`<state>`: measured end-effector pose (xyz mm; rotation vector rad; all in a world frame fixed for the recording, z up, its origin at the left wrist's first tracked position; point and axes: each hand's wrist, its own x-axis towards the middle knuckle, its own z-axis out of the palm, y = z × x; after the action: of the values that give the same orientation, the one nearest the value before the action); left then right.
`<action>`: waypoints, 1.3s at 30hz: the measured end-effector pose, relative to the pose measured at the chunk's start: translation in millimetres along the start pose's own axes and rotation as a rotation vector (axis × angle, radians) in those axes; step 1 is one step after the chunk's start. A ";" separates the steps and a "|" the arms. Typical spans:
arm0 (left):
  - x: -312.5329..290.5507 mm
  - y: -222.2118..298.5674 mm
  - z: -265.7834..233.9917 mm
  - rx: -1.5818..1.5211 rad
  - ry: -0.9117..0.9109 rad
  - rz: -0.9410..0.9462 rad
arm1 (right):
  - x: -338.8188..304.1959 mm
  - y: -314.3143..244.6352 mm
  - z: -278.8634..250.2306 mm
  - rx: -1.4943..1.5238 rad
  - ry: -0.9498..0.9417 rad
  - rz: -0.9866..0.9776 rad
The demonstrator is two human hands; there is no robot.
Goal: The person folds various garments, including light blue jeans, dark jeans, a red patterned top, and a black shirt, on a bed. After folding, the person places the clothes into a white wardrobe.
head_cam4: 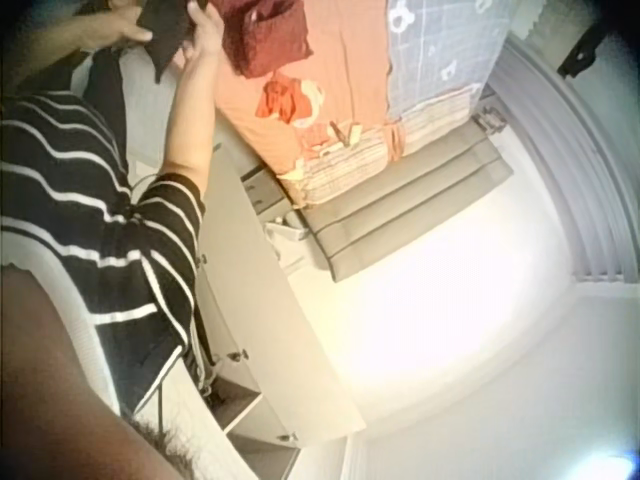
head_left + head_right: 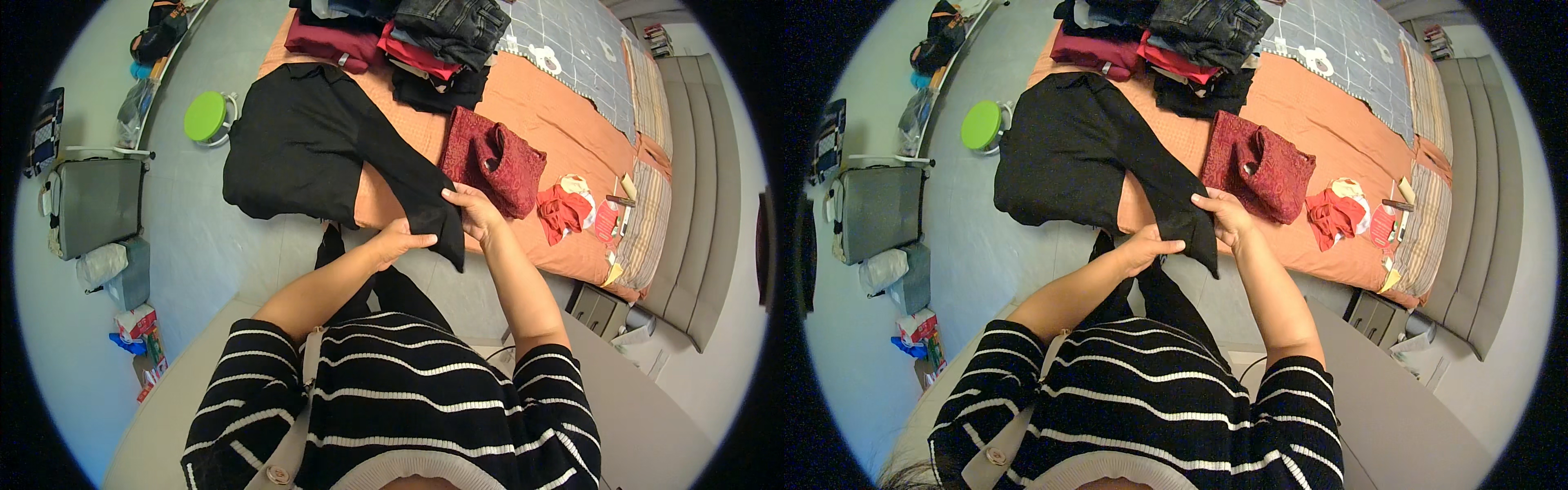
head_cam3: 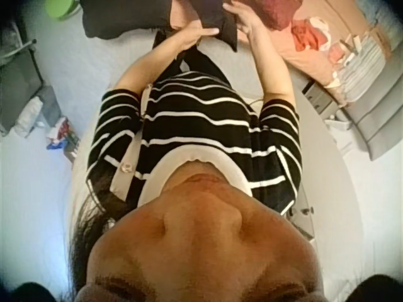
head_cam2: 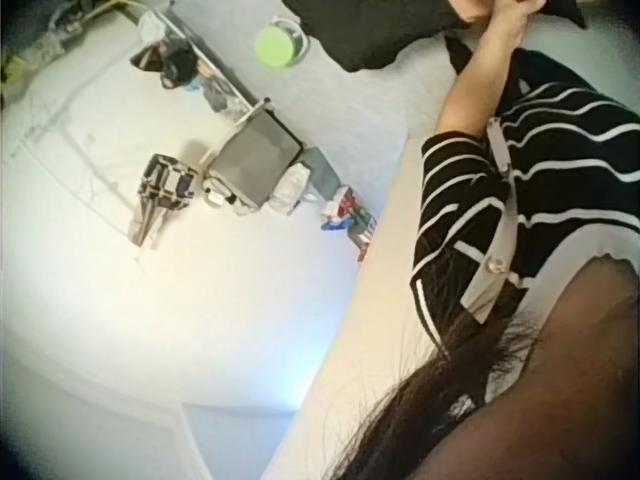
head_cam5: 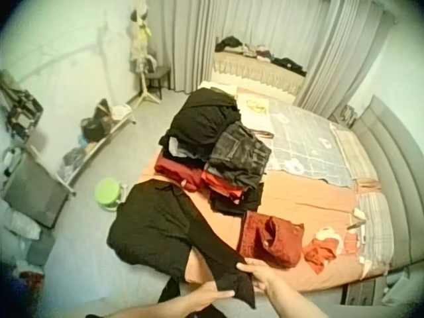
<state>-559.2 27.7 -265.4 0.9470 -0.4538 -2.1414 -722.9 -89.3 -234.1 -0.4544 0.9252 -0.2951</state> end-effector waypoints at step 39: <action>-112.3 91.3 -535.6 -0.013 1.297 -0.025 | 29.2 -19.8 -35.7 0.290 1.035 -0.325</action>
<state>-64.1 38.8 -515.4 2.0241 0.2325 -1.1346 -736.4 -128.0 -263.2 -0.1533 1.7796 -1.0031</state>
